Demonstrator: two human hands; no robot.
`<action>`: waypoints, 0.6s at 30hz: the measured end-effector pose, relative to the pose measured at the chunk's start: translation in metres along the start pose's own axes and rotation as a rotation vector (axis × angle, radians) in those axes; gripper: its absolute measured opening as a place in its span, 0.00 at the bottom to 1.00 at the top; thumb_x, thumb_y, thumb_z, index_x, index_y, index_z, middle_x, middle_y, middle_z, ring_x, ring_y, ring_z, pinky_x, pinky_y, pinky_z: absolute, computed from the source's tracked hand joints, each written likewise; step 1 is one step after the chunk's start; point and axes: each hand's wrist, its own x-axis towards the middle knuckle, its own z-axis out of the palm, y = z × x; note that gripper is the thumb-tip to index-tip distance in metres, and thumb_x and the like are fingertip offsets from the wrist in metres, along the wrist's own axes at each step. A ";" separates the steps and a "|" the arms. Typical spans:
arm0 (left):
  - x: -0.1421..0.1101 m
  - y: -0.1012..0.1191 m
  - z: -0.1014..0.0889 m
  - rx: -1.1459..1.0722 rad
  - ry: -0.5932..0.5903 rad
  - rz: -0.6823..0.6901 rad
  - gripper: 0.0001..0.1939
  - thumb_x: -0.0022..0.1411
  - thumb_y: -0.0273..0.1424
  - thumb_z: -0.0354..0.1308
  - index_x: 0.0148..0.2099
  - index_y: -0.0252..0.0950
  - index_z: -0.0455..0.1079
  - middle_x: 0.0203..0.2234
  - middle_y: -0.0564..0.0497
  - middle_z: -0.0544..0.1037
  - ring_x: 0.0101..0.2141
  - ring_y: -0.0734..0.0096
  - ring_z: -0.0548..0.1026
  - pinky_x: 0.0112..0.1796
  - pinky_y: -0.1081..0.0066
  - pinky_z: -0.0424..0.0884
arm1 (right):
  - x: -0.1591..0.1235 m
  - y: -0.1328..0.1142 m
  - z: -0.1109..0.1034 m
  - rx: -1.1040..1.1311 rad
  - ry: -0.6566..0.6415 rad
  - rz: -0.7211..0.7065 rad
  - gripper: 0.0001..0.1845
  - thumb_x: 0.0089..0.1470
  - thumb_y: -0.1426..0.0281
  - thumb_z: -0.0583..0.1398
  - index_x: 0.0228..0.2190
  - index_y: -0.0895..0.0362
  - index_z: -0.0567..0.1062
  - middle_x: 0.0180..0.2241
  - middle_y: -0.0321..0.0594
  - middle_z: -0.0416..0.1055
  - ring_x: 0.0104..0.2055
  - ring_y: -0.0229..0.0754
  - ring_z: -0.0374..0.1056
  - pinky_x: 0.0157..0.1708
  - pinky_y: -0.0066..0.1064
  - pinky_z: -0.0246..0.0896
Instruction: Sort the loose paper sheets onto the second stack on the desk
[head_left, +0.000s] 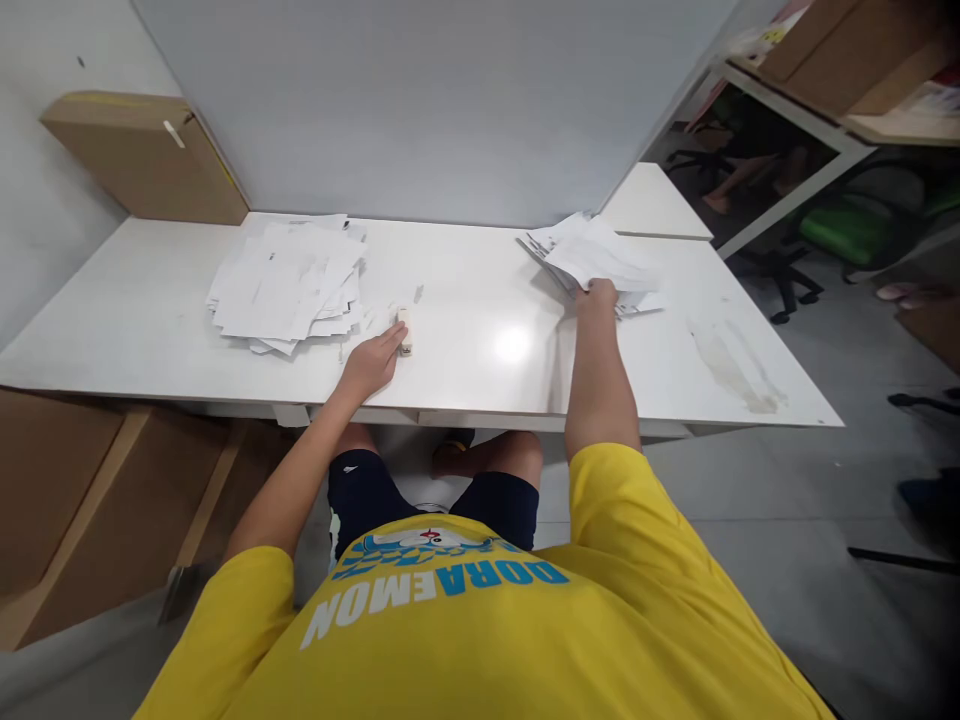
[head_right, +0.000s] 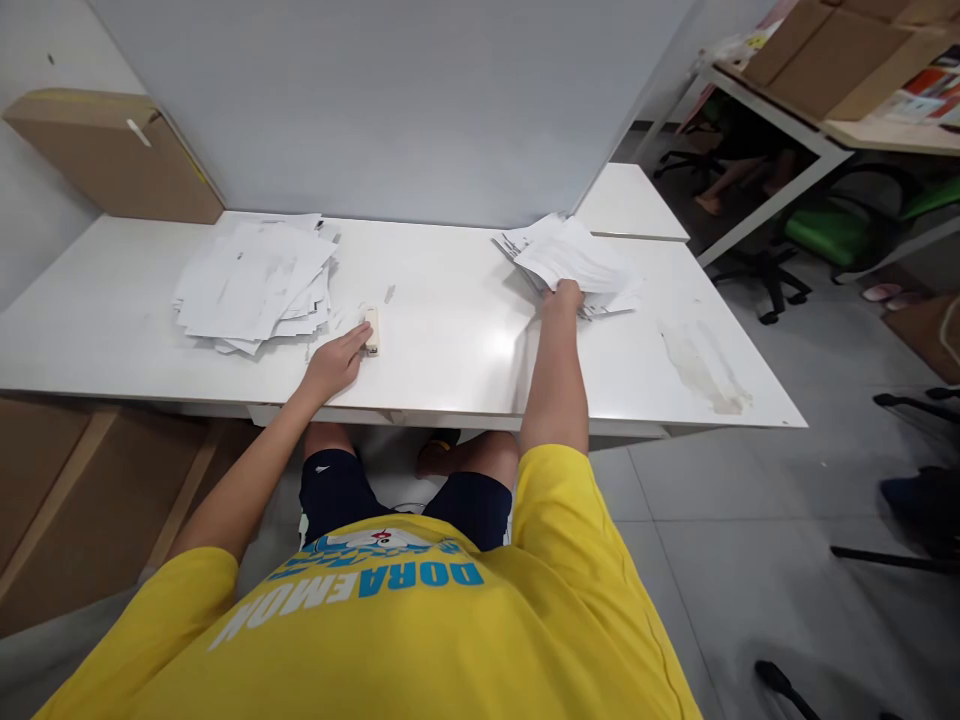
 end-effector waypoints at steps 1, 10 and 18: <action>0.000 0.000 0.001 0.000 0.003 -0.003 0.27 0.66 0.24 0.43 0.65 0.36 0.63 0.63 0.45 0.67 0.57 0.56 0.73 0.53 0.58 0.74 | 0.005 -0.004 0.001 -0.006 -0.006 0.047 0.19 0.54 0.84 0.52 0.45 0.59 0.70 0.45 0.41 0.69 0.41 0.33 0.71 0.38 0.29 0.74; -0.004 0.000 0.001 -0.014 0.004 0.009 0.28 0.65 0.22 0.42 0.65 0.35 0.63 0.63 0.45 0.67 0.57 0.58 0.73 0.53 0.57 0.74 | -0.013 -0.002 -0.003 -0.166 -0.231 0.276 0.27 0.67 0.55 0.44 0.33 0.61 0.72 0.32 0.48 0.73 0.32 0.38 0.73 0.28 0.28 0.72; -0.009 -0.006 -0.016 0.075 0.161 -0.055 0.31 0.69 0.25 0.35 0.72 0.37 0.48 0.67 0.42 0.59 0.68 0.60 0.54 0.64 0.52 0.58 | -0.095 0.037 -0.045 -0.193 -0.356 -0.136 0.18 0.62 0.61 0.56 0.25 0.59 0.71 0.21 0.38 0.73 0.20 0.32 0.68 0.22 0.22 0.65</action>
